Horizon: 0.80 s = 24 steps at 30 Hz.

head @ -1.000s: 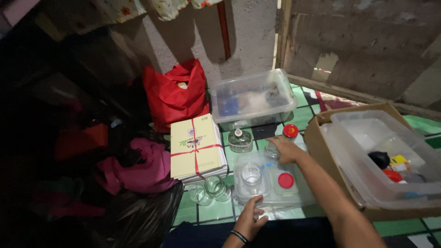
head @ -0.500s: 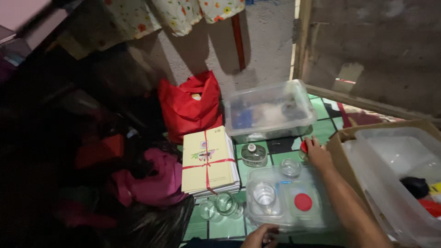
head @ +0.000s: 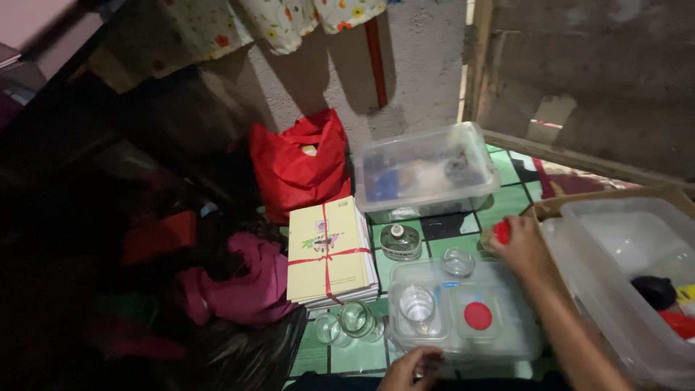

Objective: The person opens and closes various plastic containers and glass jars, then places them into a cardboard box. They handle lids, containers, and jars one at a time, stacking some and arranging others inside the box.

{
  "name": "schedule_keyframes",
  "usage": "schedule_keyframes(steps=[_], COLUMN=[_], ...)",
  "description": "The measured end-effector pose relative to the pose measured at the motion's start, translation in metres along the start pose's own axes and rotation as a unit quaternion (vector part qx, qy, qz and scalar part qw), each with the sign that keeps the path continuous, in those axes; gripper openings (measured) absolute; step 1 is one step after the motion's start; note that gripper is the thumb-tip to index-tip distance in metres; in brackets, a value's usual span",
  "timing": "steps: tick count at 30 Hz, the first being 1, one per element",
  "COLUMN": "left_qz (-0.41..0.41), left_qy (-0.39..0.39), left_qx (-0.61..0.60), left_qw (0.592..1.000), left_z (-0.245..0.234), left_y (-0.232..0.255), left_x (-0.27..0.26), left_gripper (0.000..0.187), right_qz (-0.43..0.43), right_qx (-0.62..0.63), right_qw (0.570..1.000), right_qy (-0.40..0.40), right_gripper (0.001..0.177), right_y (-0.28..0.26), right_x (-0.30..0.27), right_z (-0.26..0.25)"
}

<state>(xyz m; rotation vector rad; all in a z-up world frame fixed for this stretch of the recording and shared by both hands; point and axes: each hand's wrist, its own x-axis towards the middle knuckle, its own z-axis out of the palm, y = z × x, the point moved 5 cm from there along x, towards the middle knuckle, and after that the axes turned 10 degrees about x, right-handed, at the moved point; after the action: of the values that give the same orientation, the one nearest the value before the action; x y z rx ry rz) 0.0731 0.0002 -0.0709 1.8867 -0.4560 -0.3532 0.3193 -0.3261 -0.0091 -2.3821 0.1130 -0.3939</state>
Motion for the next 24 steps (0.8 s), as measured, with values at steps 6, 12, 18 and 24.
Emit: schedule_keyframes(steps=[6, 12, 18, 24], left_qz=[0.021, 0.126, 0.093, 0.096], left_qy=[0.132, 0.195, 0.188, 0.112], left_qx=[0.058, 0.168, 0.183, 0.113], left_qw=[0.989, 0.958, 0.961, 0.983], left_z=[-0.002, 0.010, 0.026, 0.026], left_y=[0.119, 0.208, 0.189, 0.165], left_x=[0.022, 0.036, 0.030, 0.020], left_gripper=[0.061, 0.091, 0.052, 0.064], right_qz=[-0.032, -0.104, -0.225, -0.286], right_qx=[0.044, 0.094, 0.138, 0.157], right_qw=[0.999, 0.990, 0.964, 0.934], right_qy=[0.006, -0.034, -0.031, -0.144], right_gripper=[0.056, 0.049, 0.041, 0.035], right_y=[-0.058, -0.152, -0.194, -0.207], right_x=[-0.075, -0.178, -0.222, -0.224], right_z=[-0.115, -0.127, -0.122, -0.127])
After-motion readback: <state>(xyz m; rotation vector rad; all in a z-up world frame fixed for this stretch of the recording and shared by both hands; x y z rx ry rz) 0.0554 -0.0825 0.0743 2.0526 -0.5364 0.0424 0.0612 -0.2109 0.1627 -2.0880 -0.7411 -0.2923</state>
